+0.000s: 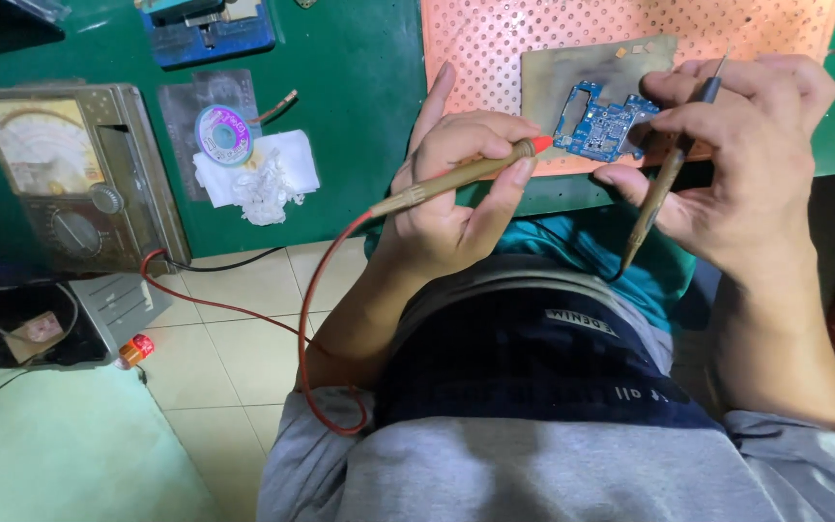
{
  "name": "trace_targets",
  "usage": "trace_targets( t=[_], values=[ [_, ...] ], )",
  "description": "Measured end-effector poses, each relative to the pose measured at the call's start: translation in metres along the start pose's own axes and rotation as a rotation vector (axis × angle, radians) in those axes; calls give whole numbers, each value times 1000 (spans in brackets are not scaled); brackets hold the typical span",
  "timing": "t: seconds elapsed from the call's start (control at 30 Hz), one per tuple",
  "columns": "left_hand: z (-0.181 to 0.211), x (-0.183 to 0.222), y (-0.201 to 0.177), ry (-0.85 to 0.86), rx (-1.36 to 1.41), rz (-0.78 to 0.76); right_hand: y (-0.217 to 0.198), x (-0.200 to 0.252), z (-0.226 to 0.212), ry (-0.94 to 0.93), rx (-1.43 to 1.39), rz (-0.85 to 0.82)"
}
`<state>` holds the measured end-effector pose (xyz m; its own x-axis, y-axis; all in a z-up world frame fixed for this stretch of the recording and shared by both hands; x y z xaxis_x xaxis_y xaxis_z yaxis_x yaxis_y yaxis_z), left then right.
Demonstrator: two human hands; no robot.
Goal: Testing electrical connections on a mobile phone motherboard using multimeter probes at a repair bench.
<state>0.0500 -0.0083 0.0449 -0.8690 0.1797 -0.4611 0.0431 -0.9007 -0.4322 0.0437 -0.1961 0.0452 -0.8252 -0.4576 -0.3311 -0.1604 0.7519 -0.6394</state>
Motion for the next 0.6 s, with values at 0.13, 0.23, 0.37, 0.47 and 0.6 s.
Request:
trace_targets(
  t=[0.13, 0.23, 0.37, 0.47, 0.6],
  values=[
    [3, -5, 2, -21, 1, -20, -1, -1, 6, -6, -9, 4],
    [3, -7, 3, -15, -27, -59, 0, -5, 9, -50, -8, 7],
    [3, -6, 4, 2, -53, -82, 4, -9, 7, -103, -7, -15],
    [1, -7, 6, -5, -59, -79, 3, -8, 4, -103, -49, 14],
    [-3, -7, 9, 9, -77, -125, 5, -2, -2, -112, -316, 254]
  ],
)
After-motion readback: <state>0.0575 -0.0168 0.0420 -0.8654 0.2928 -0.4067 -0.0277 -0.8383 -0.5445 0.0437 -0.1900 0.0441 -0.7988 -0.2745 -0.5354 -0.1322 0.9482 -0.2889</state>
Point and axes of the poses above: each hand's wrist, its own x-axis away from the middle knuckle, its own y-axis out of the palm, z = x × y, the point moved 4 cm from there along -x, towards the middle knuckle, and after that the axes turned 15 degrees about -x, right-handed, at the moved point
